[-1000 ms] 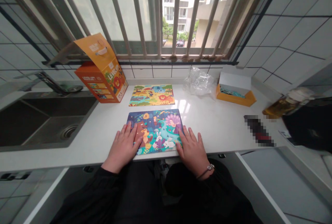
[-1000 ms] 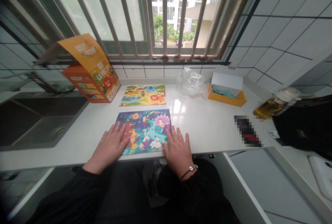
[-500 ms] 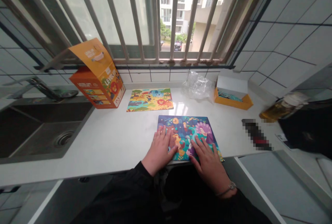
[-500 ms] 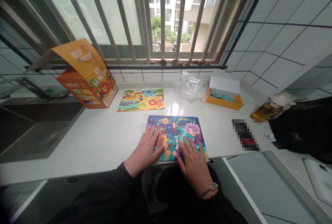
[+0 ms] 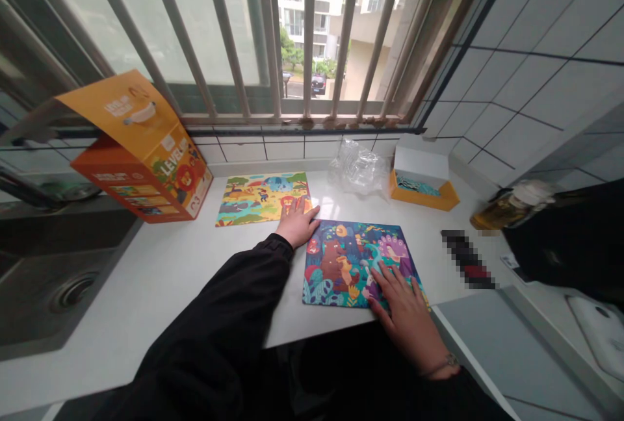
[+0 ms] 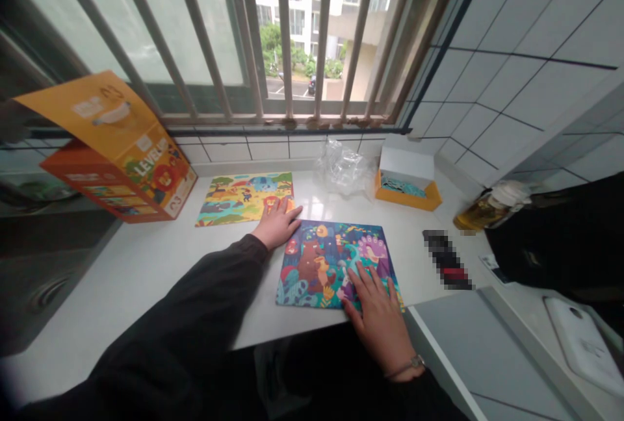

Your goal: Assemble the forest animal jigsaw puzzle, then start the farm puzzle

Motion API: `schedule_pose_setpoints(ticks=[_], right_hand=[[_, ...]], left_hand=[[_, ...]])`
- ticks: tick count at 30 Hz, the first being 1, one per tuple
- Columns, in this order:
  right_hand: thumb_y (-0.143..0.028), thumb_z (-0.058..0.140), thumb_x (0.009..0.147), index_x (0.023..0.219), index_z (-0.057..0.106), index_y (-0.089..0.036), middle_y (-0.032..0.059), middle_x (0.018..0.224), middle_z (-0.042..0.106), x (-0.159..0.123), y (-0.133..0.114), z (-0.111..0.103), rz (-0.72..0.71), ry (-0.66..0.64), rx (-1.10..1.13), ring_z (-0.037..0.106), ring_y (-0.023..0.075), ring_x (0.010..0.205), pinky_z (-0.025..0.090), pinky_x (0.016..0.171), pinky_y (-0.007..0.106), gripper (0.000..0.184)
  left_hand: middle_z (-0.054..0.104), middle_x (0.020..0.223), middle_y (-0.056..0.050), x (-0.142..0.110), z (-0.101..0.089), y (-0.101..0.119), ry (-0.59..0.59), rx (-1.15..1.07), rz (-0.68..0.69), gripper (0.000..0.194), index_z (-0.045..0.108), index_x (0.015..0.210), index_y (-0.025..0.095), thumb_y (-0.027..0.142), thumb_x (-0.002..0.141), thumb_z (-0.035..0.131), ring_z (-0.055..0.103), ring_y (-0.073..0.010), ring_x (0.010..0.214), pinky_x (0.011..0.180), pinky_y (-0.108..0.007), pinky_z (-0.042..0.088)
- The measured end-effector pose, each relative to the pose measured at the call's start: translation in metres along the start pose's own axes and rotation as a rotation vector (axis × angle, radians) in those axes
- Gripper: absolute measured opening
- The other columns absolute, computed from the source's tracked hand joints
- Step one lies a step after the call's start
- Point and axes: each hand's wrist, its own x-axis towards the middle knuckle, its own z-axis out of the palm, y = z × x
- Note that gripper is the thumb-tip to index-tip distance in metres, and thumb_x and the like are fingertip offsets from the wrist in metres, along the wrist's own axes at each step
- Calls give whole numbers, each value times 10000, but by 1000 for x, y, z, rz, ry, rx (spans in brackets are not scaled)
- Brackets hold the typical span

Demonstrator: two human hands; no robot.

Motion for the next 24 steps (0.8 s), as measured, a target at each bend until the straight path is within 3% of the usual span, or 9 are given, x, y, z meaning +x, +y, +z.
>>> schedule_pose_setpoints(ticks=[7,16,20,22,24], right_hand=[[-558,448,1123,1708,449,-373,42,1773,422,7,12,-2,-19,-5,-5,393,343,1640,331,1302,674,614],[-542,460,1118,1727,406,-397,42,1779,413,20,11,-1,-2,-16,10,367,349,1652,294,1318,679,629],[-541,442,1126,1724,419,-363,69,1779,413,40,12,-3,-17,-52,46,353,350,1658,271,1318,695,624],[-540,448,1127,1690,484,-328,83,1775,421,58,16,-7,-41,-69,77,368,339,1649,301,1313,668,603],[-535,473,1120,1621,581,-300,96,1778,414,84,22,-16,-55,-48,100,392,331,1632,354,1298,619,564]], left_hand=[[294,1796,-150,-1,2,-12,70,12,-33,576,545,1645,354,571,1121,443,267,-435,1665,1343,-604,202],[301,1795,-140,-18,-4,-47,89,29,-52,522,579,1623,339,481,1135,456,279,-427,1663,1345,-598,223],[327,1785,-135,-32,-10,-31,125,25,-12,547,546,1642,246,434,1134,462,278,-406,1663,1354,-618,215],[343,1783,-101,-47,-10,-11,184,-10,112,551,533,1635,226,446,1135,472,274,-348,1669,1373,-568,216],[350,1782,-82,-66,-5,14,147,-89,301,579,507,1646,252,505,1125,493,289,-319,1667,1371,-570,237]])
